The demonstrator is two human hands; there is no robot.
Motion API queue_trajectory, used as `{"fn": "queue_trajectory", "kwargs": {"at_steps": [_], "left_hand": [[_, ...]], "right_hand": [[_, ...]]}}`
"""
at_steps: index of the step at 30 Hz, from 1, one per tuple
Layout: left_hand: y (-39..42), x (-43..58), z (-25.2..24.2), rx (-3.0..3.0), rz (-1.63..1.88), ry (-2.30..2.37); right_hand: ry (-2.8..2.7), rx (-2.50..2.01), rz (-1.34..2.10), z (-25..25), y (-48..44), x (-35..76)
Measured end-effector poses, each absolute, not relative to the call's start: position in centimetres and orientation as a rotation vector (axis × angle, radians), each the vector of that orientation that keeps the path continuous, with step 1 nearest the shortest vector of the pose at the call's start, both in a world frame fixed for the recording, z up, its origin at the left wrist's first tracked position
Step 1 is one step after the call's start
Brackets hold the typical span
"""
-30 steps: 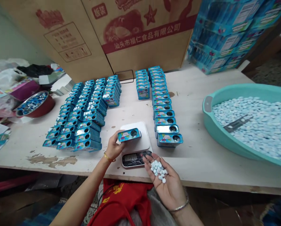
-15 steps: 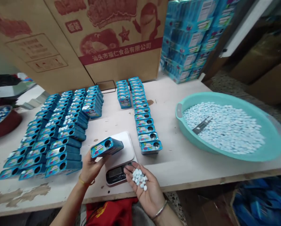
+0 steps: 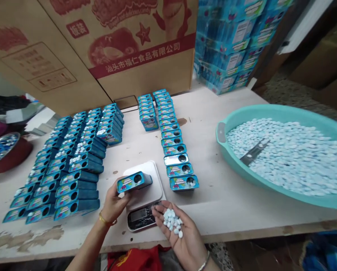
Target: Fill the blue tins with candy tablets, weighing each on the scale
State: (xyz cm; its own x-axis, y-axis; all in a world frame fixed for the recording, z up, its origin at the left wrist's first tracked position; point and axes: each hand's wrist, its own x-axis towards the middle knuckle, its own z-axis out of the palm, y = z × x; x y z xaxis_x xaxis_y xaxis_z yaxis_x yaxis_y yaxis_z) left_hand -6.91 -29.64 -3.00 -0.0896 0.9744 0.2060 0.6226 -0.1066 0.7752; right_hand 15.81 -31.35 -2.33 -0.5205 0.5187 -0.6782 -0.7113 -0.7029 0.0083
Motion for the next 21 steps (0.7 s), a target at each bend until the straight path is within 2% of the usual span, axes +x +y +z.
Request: {"fn": "queue_trajectory", "kwargs": {"at_steps": [13,18,21], "left_hand": [[-29.5,-7.5,-1.3,1.804,1.066,1.648],[-25.9,-9.5,-2.4,1.564,1.449,2.003],[-23.6,-11.4,-3.9,1.422,1.524,2.138]], "right_hand": [[0.429,-1.049,2.218,-2.3,-30.7,17.3],[0.379,-1.122,2.143,-2.3,-30.6,18.4],[0.353,-1.151,2.126,-2.5,-30.7,18.7]]}}
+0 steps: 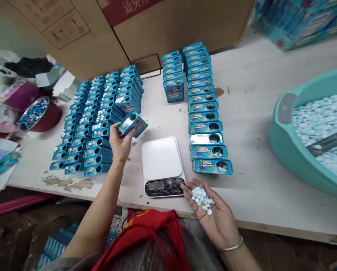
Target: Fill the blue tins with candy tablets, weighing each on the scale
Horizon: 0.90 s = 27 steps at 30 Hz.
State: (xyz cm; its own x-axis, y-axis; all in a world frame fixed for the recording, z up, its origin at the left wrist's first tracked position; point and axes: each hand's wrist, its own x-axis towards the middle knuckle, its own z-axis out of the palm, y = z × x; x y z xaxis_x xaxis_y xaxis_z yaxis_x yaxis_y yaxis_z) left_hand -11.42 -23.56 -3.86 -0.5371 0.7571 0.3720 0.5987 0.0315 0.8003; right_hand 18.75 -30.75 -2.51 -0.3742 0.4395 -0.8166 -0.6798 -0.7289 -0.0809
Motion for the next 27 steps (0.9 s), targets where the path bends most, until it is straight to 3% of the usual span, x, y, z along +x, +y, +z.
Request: {"fn": "queue_trajectory", "kwargs": {"at_steps": [6,11,19,27], "left_hand": [[-22.6,-12.7,-6.2,1.262,1.505,2.260],[-27.6,-10.7,-4.1,1.687,1.473,2.344],[-39.0,-4.0,-2.6,2.071,0.860,1.832],[-39.5,0.8,-2.5,2.281,0.362,1.702]], "right_hand": [[0.319,-1.179,2.106,-2.9,-31.4,18.8],[0.293,-1.183,2.062,-3.4,-32.1,19.2],[0.231,-1.094,2.089,-4.2,-32.8,20.0],[0.122,-0.984,2.124,-4.6,-33.4,20.2]]}}
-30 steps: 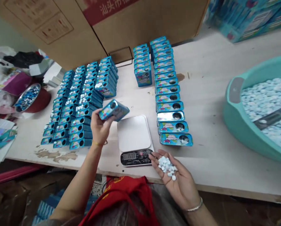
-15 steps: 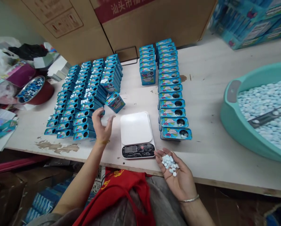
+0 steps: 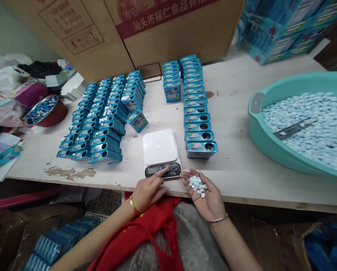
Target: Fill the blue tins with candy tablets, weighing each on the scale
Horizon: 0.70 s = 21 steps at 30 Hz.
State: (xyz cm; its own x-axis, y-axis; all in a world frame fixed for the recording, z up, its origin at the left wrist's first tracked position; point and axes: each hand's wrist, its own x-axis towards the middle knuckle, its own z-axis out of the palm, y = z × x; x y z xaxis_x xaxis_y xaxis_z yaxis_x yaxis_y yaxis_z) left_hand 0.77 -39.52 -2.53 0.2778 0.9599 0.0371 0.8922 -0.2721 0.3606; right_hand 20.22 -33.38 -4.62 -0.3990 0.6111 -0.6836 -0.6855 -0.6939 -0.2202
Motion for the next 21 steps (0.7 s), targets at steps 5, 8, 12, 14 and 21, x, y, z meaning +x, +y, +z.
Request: {"fn": "queue_trajectory", "kwargs": {"at_steps": [5,8,12,14,21], "left_hand": [[-38.5,1.9,-1.9,2.277,-0.024,1.820],[-38.1,2.9,-1.5,2.219,-0.321,1.856],[-38.0,3.6,-1.4,2.187,-0.495,1.847],[-38.2,3.4,-1.4,2.190,-0.456,1.835],[-39.8,2.3,-1.2,2.279,-0.034,1.848]], "right_hand": [[0.125,-0.971,2.116,-4.8,-33.4,20.4],[0.136,-0.979,2.116,-4.9,-33.3,20.4],[0.128,-0.972,2.129,-5.0,-33.2,20.3],[0.116,-0.968,2.135,-5.0,-33.2,20.2],[0.079,-0.952,2.123,-5.2,-33.6,20.4]]}}
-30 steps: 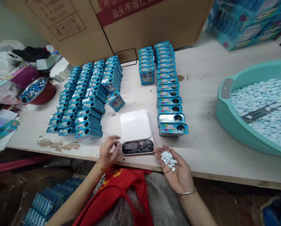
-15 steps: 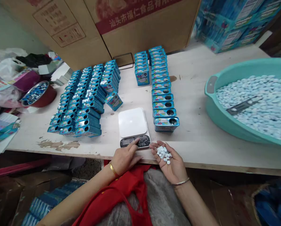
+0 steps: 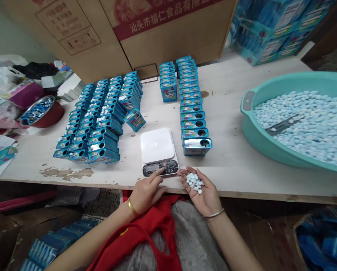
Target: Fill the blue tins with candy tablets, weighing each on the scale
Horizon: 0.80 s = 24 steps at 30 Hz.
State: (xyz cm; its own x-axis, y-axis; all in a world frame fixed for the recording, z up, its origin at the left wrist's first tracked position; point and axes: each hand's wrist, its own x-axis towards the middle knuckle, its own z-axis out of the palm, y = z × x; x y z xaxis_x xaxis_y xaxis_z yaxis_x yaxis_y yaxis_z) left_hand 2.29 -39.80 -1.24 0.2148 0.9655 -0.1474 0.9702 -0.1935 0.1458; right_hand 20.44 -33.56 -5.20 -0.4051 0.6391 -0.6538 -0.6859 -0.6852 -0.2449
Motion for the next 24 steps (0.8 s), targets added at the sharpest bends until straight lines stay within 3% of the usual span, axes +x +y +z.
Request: {"fn": "queue_trajectory", "kwargs": {"at_steps": [16,19,24], "left_hand": [[-37.8,4.5,-2.0,2.143,-0.287,1.891],[-38.6,3.6,-2.2,2.170,-0.077,1.860],[-40.7,0.1,-2.5,2.075,0.716,1.809]], "right_hand": [[0.081,-1.016,2.092,-5.1,-33.3,20.0],[0.058,-1.015,2.107,-5.2,-33.3,19.8],[0.023,-1.005,2.108,-5.2,-33.4,19.9]]}}
